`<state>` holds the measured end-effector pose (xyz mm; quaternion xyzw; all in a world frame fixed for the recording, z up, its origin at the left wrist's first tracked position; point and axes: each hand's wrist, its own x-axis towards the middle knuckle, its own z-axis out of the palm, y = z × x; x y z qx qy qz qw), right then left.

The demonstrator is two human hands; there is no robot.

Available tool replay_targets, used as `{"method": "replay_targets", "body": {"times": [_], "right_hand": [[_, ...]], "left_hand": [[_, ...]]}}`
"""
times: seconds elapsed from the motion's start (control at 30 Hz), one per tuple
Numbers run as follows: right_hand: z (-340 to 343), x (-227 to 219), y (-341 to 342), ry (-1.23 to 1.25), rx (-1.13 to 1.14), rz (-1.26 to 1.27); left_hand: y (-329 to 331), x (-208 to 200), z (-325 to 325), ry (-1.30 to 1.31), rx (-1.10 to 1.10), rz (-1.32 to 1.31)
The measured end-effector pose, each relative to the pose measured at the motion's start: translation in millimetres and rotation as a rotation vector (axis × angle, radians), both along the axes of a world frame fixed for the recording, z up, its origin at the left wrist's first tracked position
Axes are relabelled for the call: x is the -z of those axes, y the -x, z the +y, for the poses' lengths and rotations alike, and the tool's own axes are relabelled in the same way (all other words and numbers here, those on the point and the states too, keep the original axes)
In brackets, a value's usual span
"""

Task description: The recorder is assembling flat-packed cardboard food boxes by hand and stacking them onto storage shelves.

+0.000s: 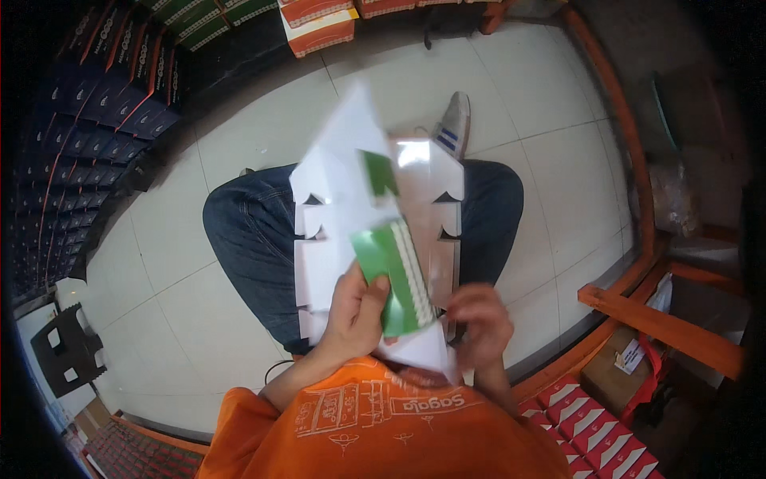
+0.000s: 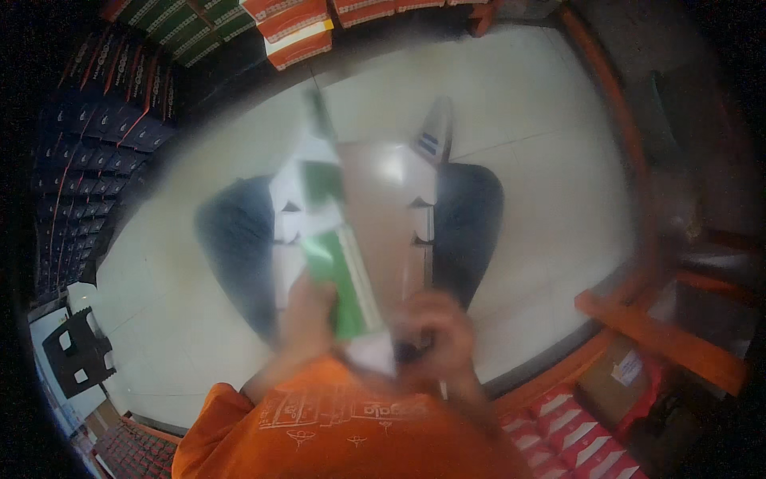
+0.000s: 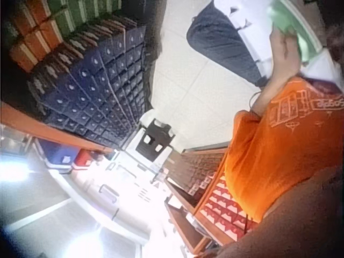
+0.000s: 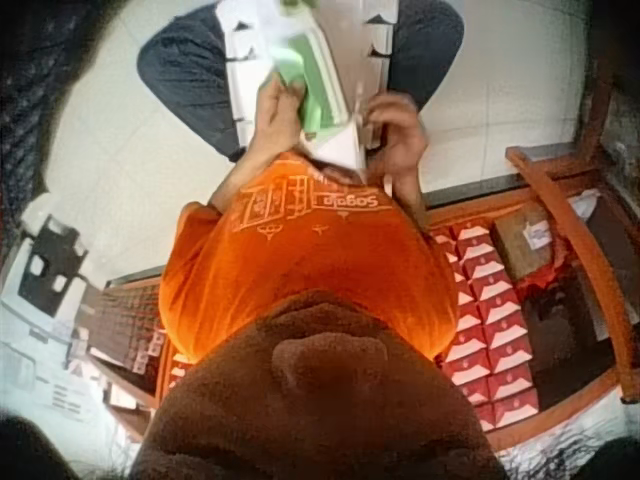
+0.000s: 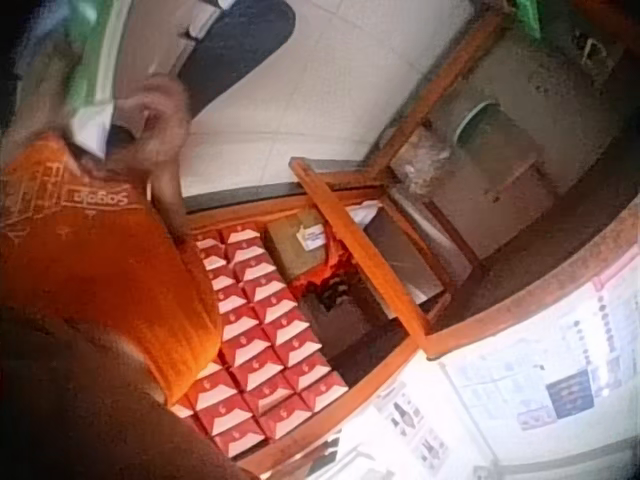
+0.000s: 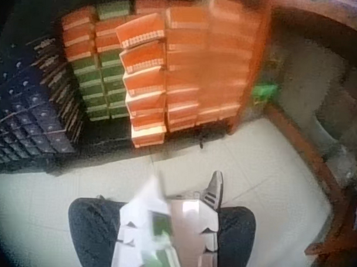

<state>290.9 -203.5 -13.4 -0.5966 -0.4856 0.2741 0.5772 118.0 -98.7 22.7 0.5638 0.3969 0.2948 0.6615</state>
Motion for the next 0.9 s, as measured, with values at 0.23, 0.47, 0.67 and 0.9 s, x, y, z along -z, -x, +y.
{"method": "replay_targets", "body": {"times": [0.23, 0.47, 0.67, 0.9], "right_hand": [[32.4, -55.5, -11.0, -0.121, -0.037, -0.702], [63.1, -59.7, 0.5, 0.149, 0.103, -0.363], [73.7, -24.7, 17.7, -0.032, 0.203, 0.322], [114.8, -39.1, 2.7, 0.353, -0.450, -0.013]], "left_hand": [[-32.4, -7.7, 33.5, -0.263, 0.053, -0.203], [-27.2, -18.4, 41.1, -0.332, 0.381, 0.145], [22.4, -34.2, 43.4, -0.494, 0.479, 0.068], [67.8, -35.3, 59.3, -0.224, 0.224, 0.138]]}}
